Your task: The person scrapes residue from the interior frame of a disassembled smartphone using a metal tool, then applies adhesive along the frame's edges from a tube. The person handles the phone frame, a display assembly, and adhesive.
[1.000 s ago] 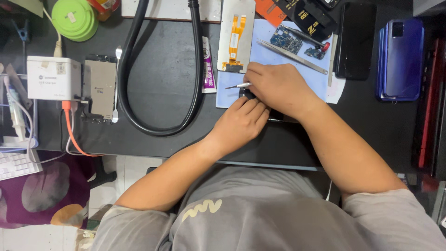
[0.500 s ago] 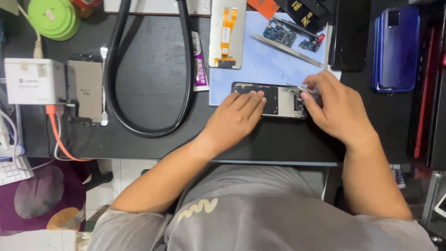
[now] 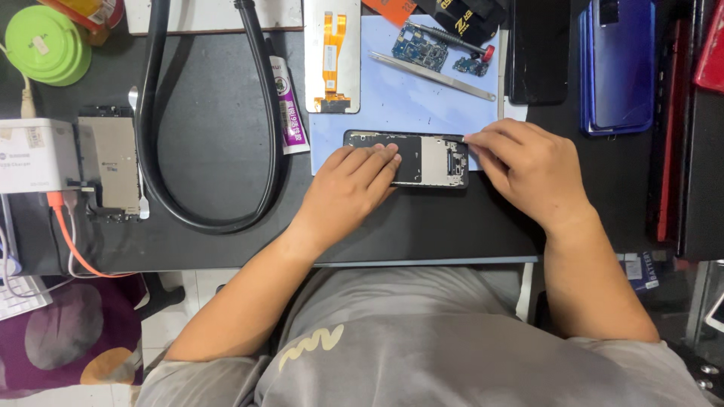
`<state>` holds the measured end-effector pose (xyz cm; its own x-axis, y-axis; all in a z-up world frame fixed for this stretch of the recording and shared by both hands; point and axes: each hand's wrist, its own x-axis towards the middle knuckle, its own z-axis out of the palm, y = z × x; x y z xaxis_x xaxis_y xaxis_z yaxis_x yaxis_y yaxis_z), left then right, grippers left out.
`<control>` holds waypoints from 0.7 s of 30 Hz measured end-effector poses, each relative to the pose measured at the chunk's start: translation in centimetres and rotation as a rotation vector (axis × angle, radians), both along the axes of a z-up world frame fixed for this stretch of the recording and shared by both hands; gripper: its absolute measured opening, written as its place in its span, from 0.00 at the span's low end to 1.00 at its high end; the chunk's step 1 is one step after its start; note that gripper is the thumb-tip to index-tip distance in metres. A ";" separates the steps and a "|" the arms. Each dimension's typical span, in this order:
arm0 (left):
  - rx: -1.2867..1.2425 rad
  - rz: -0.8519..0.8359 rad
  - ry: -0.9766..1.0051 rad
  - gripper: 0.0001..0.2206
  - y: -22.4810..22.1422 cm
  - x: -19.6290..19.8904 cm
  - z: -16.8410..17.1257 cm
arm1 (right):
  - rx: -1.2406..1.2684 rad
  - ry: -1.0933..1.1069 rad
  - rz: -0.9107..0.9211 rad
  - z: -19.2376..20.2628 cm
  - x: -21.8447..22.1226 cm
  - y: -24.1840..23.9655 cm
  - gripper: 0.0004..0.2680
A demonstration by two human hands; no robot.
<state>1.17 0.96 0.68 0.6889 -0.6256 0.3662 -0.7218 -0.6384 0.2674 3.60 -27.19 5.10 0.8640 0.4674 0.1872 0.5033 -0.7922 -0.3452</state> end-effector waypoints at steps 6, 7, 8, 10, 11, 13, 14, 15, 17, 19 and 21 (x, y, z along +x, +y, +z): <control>-0.004 0.005 0.015 0.20 -0.1 0.1 0.2 | 0.008 -0.021 -0.002 0.0 0.0 -0.4 0.03; -0.012 0.002 0.020 0.20 -0.1 0.1 0.3 | 0.015 -0.017 -0.004 -0.1 0.0 -0.5 0.03; -0.021 0.000 0.025 0.20 -0.1 0.1 0.3 | 0.018 -0.015 -0.007 -0.1 0.0 -0.6 0.03; -0.030 -0.005 0.036 0.20 -0.2 0.2 0.3 | 0.026 -0.012 -0.010 -0.3 0.0 -0.7 0.03; -0.032 -0.008 0.042 0.20 -0.1 0.2 0.3 | 0.026 -0.010 -0.010 -0.3 0.0 -0.8 0.03; -0.036 -0.012 0.051 0.21 -0.1 0.3 0.4 | 0.025 -0.004 -0.010 -0.4 0.1 -0.8 0.03; -0.039 -0.012 0.054 0.21 -0.1 0.3 0.4 | 0.024 -0.005 -0.010 -0.4 0.1 -0.8 0.03; -0.042 -0.012 0.057 0.21 -0.1 0.3 0.4 | 0.022 -0.007 -0.008 -0.4 0.1 -0.8 0.03; -0.036 -0.016 0.053 0.20 -0.1 0.3 0.4 | 0.006 -0.014 -0.007 -0.3 0.1 -0.7 0.03; -0.029 -0.020 0.042 0.20 -0.1 0.3 0.5 | -0.024 -0.024 -0.006 0.0 0.1 -0.4 0.02; -0.021 -0.023 0.028 0.21 -0.1 0.3 0.5 | -0.032 -0.008 0.010 0.4 0.3 -0.2 0.03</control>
<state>1.46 0.90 1.14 0.6845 -0.6342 0.3595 -0.7284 -0.6155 0.3009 3.94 -27.38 5.48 0.8579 0.4818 0.1787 0.5138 -0.7975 -0.3161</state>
